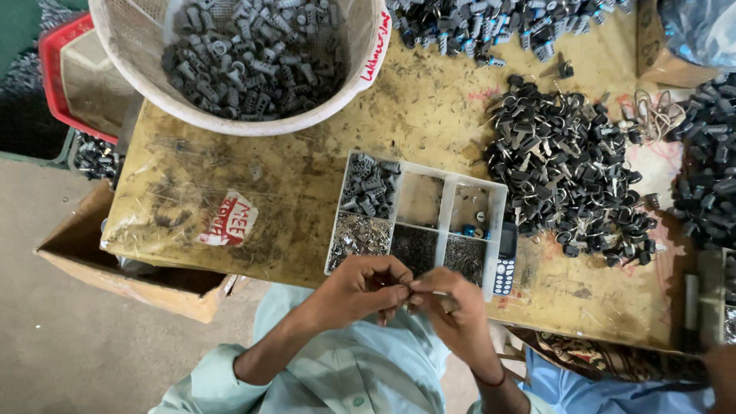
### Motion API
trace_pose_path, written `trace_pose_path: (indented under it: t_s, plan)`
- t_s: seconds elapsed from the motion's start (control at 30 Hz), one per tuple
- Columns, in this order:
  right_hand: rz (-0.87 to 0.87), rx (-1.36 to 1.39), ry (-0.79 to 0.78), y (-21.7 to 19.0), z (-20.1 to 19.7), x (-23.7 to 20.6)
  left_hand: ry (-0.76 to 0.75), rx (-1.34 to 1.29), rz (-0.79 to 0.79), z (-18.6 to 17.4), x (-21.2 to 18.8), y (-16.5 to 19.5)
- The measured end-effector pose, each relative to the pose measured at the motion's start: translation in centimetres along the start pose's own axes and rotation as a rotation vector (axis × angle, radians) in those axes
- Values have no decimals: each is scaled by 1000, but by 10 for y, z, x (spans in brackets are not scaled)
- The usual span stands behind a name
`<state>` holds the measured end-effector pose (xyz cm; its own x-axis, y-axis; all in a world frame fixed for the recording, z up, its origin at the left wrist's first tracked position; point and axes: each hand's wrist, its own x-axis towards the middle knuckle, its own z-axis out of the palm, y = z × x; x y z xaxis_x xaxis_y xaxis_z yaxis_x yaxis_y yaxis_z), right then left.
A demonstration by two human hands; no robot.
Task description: The person sits at a workbench and sorts small black plastic components from a large basket into the compartments of a plastic organizer tray, picking pieces one at a time and occasionally handling and fitting parts together in their hands before placing them into a compartment.
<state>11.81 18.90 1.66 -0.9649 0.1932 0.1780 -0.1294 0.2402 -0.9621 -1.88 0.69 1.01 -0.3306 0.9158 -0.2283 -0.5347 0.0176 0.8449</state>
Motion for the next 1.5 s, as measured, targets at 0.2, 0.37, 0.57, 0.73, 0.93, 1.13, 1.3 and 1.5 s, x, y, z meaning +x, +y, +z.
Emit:
trace_pose_path:
  t_s: [0.2, 0.37, 0.57, 0.73, 0.93, 1.13, 1.3, 1.5]
  plan:
    - [-91, -589, 39, -26, -23, 72, -93, -127, 123, -15, 13, -5]
    - [-150, -876, 26, -4, -4, 151, -115, -25, 133, -14, 14, -7]
    - [-183, -987, -49, 5, 0, 165, -137, 14, 207, -14, 12, -6]
    - [-38, -654, -35, -31, -21, 117, -17, -149, 196, -10, 12, -8]
    - [156, -165, -10, -20, -9, 31, -91, -453, 178, -5, 11, -9]
    - [109, -255, 74, -7, -10, 26, 106, -227, 83, 2, 16, 0]
    - [-41, -467, -30, -33, -6, 30, 289, -9, 91, 12, 5, 10]
    - [-149, -614, -42, -47, -9, 29, 420, 206, 29, 20, 0, 16]
